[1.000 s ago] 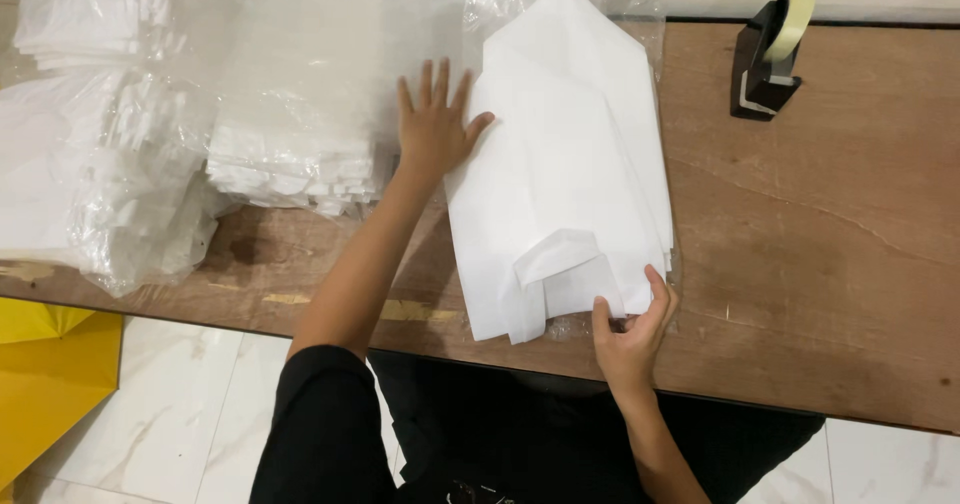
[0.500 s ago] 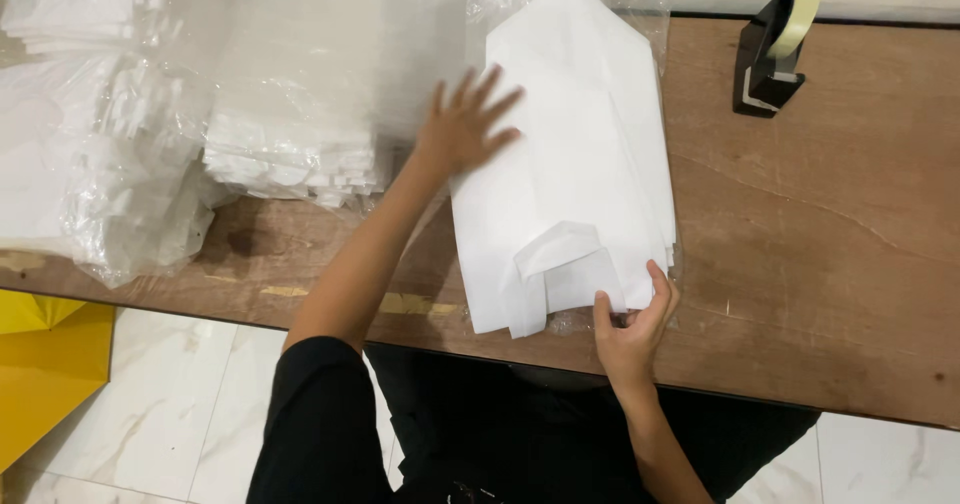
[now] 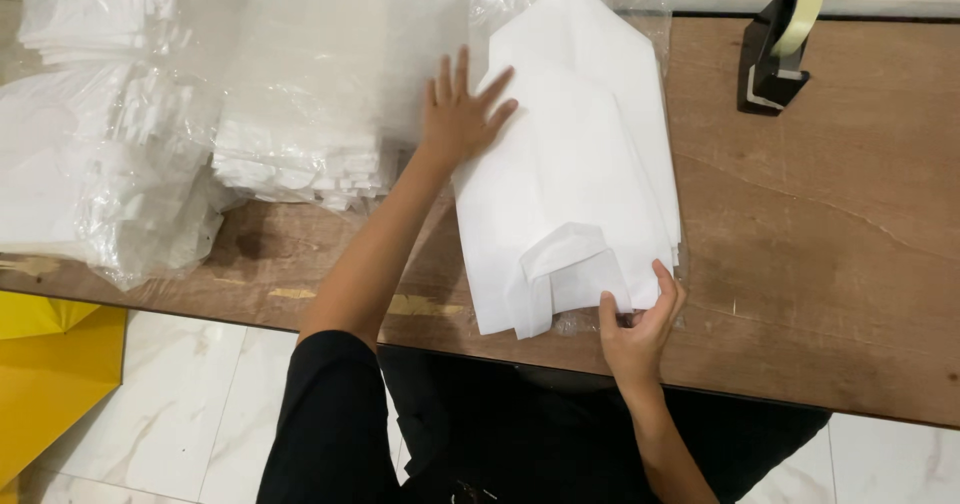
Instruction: The person folds white plastic bags one by one and places them into a clear plastic bag on a wooden table, then secures the outer bag using tape from a dispenser.
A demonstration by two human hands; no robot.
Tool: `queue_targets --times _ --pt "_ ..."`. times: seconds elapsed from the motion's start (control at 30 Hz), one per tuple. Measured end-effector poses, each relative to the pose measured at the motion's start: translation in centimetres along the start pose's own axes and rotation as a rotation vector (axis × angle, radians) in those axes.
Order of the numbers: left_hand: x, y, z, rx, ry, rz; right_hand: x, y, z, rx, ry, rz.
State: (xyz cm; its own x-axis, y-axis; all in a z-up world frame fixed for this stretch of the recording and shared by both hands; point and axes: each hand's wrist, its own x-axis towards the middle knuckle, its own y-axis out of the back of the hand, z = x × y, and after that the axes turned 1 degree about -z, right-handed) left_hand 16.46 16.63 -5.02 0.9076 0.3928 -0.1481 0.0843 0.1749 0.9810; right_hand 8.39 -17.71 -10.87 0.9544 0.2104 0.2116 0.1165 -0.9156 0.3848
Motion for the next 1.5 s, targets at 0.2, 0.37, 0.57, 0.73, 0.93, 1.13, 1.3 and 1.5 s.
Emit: queue_targets --times 0.2,0.37,0.57,0.73,0.93,1.13,1.3,1.5 --pt "0.9 -4.4 -2.5 0.303 0.126 0.539 0.0 -0.1 0.6 0.046 0.036 0.013" --pt "-7.9 1.0 5.7 -0.017 -0.449 0.059 0.1 -0.2 0.1 0.071 0.050 -0.003" --pt "-6.2 -2.2 4.4 0.077 -0.443 -0.003 0.0 -0.2 0.3 0.073 0.119 -0.028" --pt "-6.8 0.0 -0.2 0.325 0.374 0.188 -0.1 -0.3 0.5 0.080 0.122 0.008" --pt "-15.1 2.6 4.3 -0.074 0.031 0.104 0.0 -0.2 0.0 0.072 0.112 -0.014" --pt "-18.5 1.3 4.1 -0.125 -0.202 -0.055 -0.2 0.1 0.1 0.101 0.086 -0.015" --pt "-19.3 -0.7 0.3 -0.197 0.192 0.290 0.0 0.1 -0.5 0.159 0.068 -0.035" --pt "-22.1 -1.9 2.4 -0.400 0.003 0.160 -0.3 -0.1 -0.1 0.135 0.081 -0.019"
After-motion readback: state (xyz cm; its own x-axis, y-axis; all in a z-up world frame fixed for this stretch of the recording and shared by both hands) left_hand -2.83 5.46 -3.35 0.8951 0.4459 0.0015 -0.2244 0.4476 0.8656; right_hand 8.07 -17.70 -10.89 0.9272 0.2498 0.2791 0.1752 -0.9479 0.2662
